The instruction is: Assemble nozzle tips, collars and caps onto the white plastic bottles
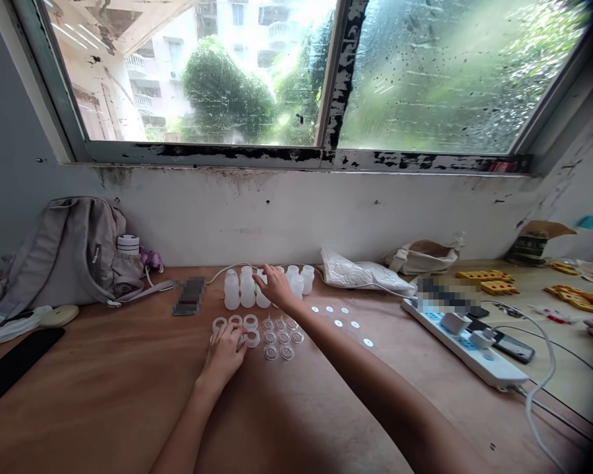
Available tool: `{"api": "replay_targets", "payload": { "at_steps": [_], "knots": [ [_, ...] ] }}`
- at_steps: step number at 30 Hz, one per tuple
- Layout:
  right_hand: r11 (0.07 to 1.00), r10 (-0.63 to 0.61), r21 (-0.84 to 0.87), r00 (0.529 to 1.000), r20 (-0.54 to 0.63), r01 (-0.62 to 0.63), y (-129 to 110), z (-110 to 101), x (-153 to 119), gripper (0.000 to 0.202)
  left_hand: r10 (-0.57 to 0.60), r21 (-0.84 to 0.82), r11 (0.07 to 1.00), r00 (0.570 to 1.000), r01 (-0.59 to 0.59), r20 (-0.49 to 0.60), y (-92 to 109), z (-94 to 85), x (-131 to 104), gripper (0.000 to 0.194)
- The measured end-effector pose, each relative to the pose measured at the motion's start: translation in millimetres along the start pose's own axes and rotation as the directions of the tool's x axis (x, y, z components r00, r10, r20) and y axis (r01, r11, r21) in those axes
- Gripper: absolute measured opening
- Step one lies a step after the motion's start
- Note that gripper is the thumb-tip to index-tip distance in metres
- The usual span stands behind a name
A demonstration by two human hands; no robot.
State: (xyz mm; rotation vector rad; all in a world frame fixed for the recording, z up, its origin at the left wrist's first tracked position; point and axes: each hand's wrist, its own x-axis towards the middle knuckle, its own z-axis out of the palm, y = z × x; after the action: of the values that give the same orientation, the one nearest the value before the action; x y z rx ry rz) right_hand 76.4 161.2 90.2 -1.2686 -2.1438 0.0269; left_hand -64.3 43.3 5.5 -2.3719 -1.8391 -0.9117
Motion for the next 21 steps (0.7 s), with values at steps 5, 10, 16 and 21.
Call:
{"api": "replay_targets", "payload": {
  "at_steps": [5,10,16,21],
  "knots": [
    [0.985,0.005,0.17,0.996,-0.087,0.01,20,-13,-72,0.021,0.044,0.112,0.993,0.999,-0.044,0.006,7,8.0,-5,0.02],
    [0.98,0.071,0.188,0.997,-0.013,-0.067,41,-10,-151,0.019,0.072,0.194,0.979,0.996,-0.062,-0.047,9,19.3,-7,0.019],
    [0.979,0.041,0.196,0.992,0.12,-0.064,50,0,-172,0.016,0.113,0.179,0.98,0.986,-0.09,-0.12,13,23.8,-5,0.009],
    [0.952,0.049,0.298,0.996,0.077,-0.07,47,0,-169,0.012,0.158,-0.012,0.986,0.968,-0.164,-0.196,25,16.4,-5,0.008]
  ]
}}
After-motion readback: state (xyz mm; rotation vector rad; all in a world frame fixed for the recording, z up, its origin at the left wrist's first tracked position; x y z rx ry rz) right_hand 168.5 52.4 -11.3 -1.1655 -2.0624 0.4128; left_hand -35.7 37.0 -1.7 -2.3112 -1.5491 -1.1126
